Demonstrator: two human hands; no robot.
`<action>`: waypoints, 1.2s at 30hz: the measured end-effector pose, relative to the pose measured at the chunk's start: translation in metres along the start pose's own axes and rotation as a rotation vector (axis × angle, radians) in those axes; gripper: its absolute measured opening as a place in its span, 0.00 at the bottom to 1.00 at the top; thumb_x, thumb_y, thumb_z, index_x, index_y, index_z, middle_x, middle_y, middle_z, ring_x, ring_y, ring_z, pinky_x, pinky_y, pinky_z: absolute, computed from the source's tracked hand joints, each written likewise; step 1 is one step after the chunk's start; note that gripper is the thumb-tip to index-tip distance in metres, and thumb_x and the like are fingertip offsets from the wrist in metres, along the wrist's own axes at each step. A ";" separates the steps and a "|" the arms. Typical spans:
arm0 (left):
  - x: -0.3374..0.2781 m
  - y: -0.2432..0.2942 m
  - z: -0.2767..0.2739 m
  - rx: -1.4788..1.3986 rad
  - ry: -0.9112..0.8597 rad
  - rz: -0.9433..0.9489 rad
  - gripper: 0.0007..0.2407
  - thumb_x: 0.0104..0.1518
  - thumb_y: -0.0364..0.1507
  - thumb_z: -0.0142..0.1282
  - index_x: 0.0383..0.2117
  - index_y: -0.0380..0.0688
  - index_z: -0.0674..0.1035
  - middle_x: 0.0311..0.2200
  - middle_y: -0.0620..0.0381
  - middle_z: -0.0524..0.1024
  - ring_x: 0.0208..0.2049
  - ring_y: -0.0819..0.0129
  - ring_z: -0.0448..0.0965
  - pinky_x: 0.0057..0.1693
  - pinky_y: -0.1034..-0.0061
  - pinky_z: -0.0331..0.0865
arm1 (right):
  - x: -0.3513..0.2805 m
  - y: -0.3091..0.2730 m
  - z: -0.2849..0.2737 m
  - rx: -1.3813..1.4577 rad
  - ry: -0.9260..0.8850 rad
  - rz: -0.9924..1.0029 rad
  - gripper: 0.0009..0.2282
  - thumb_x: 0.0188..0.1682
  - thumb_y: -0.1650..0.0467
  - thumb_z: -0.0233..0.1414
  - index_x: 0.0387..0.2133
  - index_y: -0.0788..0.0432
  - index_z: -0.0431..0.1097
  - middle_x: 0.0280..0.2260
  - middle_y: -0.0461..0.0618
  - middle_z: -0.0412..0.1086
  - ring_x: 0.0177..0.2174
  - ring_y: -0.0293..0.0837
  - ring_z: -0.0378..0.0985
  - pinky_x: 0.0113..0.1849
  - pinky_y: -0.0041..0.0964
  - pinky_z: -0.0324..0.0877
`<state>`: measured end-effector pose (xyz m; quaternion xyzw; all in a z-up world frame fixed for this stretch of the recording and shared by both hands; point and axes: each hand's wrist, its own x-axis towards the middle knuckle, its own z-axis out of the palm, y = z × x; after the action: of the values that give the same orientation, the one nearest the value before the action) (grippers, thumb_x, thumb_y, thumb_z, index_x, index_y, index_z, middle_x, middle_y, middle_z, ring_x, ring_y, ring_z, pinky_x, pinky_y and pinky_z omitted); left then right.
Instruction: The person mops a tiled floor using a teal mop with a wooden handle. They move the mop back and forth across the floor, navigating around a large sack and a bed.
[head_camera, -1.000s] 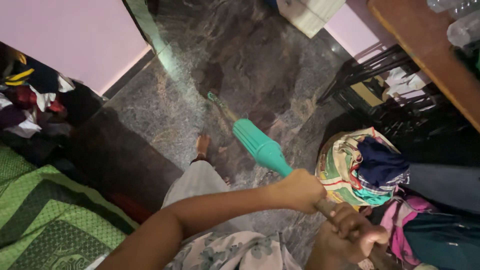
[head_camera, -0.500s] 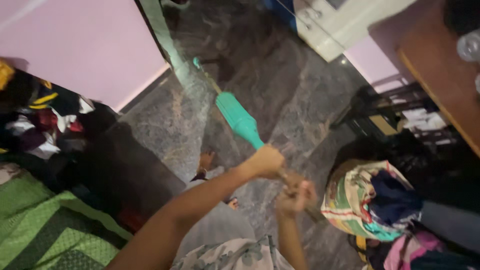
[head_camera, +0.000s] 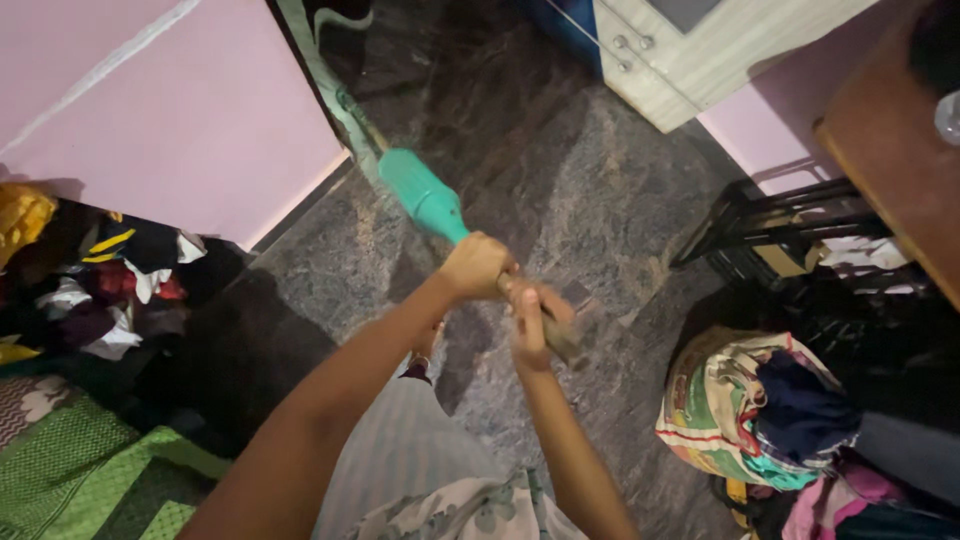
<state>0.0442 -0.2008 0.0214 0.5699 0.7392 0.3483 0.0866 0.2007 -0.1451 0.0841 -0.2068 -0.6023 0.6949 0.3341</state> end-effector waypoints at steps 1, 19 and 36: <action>-0.003 0.011 0.002 0.004 0.004 0.004 0.12 0.40 0.42 0.63 0.21 0.49 0.85 0.22 0.50 0.80 0.27 0.51 0.82 0.37 0.58 0.73 | -0.007 -0.016 -0.007 -0.098 -0.055 -0.087 0.09 0.55 0.72 0.49 0.29 0.67 0.70 0.30 0.47 0.72 0.31 0.38 0.72 0.37 0.32 0.68; -0.182 0.374 0.043 -0.546 0.052 0.507 0.07 0.53 0.33 0.61 0.19 0.51 0.78 0.17 0.57 0.73 0.20 0.57 0.75 0.30 0.63 0.64 | -0.331 -0.287 -0.125 -0.345 -0.281 -0.285 0.16 0.57 0.70 0.54 0.18 0.65 0.64 0.23 0.49 0.68 0.25 0.44 0.74 0.35 0.41 0.73; -0.217 0.369 0.072 -0.547 -0.004 0.623 0.05 0.48 0.33 0.63 0.26 0.50 0.83 0.21 0.58 0.77 0.24 0.56 0.77 0.33 0.63 0.68 | -0.363 -0.235 -0.109 -0.274 -0.115 -0.648 0.16 0.55 0.71 0.52 0.17 0.63 0.61 0.17 0.50 0.66 0.18 0.45 0.68 0.26 0.43 0.64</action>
<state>0.4440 -0.3265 0.1360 0.7232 0.4113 0.5402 0.1268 0.5772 -0.3164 0.2514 -0.0084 -0.7419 0.4761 0.4720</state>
